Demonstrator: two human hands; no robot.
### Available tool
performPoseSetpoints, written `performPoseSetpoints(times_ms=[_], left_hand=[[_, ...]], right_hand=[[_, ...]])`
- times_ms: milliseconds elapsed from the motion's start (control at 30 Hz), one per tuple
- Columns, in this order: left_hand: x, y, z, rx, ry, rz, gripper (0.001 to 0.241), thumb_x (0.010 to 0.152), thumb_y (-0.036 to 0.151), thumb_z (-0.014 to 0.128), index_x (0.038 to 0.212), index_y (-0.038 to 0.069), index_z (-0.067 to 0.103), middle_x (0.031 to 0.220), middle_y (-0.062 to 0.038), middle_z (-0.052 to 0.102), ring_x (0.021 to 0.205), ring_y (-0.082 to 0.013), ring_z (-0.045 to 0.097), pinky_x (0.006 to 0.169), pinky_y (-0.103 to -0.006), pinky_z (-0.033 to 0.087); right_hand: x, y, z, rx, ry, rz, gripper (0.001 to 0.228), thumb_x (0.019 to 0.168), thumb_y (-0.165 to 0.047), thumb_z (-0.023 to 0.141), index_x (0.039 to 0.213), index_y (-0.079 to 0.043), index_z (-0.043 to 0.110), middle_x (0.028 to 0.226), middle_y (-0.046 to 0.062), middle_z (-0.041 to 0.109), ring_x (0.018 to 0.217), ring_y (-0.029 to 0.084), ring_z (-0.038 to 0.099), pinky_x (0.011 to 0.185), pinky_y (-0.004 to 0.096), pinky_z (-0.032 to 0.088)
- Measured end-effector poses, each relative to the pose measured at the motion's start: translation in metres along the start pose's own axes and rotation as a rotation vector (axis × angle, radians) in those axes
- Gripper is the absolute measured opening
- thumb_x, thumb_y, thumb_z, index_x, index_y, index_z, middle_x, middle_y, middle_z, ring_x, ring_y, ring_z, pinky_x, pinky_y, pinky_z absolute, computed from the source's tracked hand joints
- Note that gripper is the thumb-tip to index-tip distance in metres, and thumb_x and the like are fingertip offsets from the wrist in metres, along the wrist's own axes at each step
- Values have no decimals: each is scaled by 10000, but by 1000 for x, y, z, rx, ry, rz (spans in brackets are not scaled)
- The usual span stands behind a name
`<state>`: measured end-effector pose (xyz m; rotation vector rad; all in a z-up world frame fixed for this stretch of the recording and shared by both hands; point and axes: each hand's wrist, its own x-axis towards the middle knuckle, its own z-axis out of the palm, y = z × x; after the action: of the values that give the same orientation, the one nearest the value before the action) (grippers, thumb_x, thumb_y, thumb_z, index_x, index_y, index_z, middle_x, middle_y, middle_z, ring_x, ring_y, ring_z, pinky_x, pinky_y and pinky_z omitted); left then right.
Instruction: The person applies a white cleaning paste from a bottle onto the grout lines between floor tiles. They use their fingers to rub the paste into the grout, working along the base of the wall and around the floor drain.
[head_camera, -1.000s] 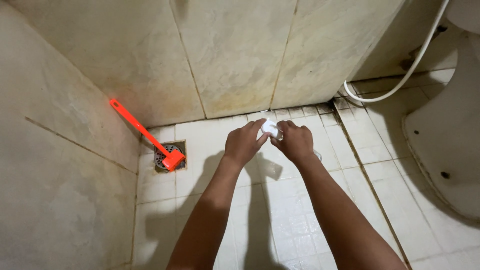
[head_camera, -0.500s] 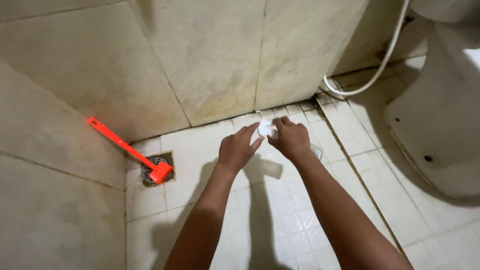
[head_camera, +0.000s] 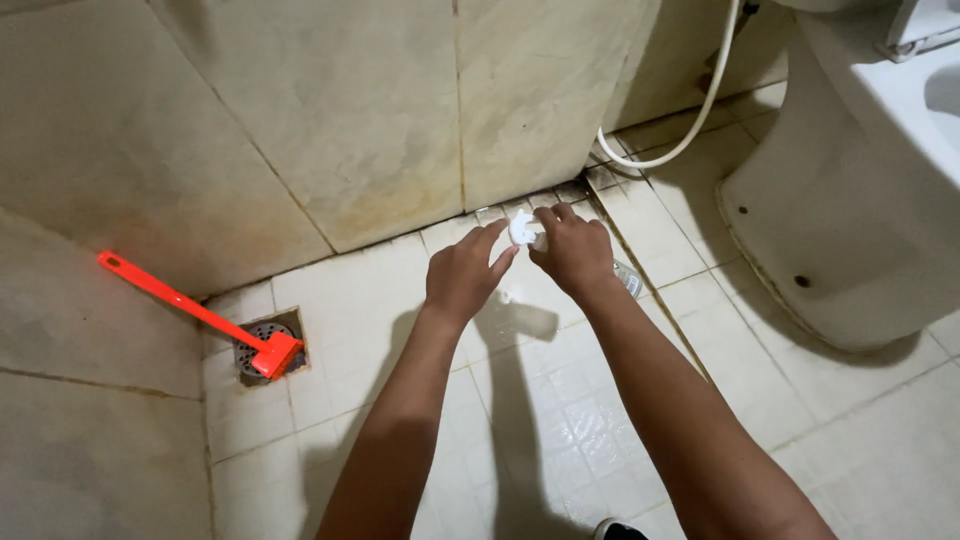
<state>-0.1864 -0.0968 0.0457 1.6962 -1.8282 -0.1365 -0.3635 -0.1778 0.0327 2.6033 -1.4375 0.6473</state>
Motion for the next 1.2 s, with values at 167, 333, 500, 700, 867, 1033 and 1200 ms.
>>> performPoseSetpoints(times_ms=[167,333,500,700,867,1033,1200], left_hand=[[7,7,10,-8,-20,22,441,974,431,654,1332,173,645,1048,-69,744,738,-302,725,648,-434,576],[7,13,16,-26,6,66,432,969,415,672,1325,171,653,1043,-58,747,741,-295,724,659,-427,580],[8,19,25,-48,-8,71,455,956,408,678,1337,161,644,1032,-56,744,731,-271,730,660,-408,587],[12,21,26,-10,0,90,461,961,392,680,1358,164,634,1052,-54,743,731,-275,729,638,-403,587],[14,17,27,36,17,112,503,949,397,689,1376,142,611,1073,-57,734,725,-273,731,619,-400,588],[15,9,25,71,29,109,519,939,401,696,1374,135,600,1110,-58,727,727,-280,731,614,-406,583],[12,-1,15,60,-27,61,500,945,408,682,1360,139,614,1141,-67,720,748,-302,726,638,-426,575]], right_hand=[[-2,12,-12,-23,-142,110,461,751,-362,840,1130,-139,704,1054,92,718,787,322,723,717,428,571],[-4,21,-6,-69,-252,134,453,794,-392,828,1132,-125,689,1038,89,713,833,277,738,848,429,560],[-5,19,-10,-11,-129,47,492,723,-334,841,1148,-125,708,1062,90,719,830,274,727,788,444,535],[-1,13,-15,-66,-311,131,461,811,-408,839,1157,-142,690,1061,65,720,884,241,734,860,422,534],[-1,16,-7,1,-209,48,502,775,-369,848,1184,-138,670,1084,76,708,942,259,715,860,439,511],[1,10,-8,39,-186,33,588,768,-329,839,1283,-135,633,1163,89,685,1028,269,684,909,459,479],[0,6,-5,177,-94,-63,600,707,-340,857,1224,-103,665,1208,103,690,1091,300,655,870,453,480]])
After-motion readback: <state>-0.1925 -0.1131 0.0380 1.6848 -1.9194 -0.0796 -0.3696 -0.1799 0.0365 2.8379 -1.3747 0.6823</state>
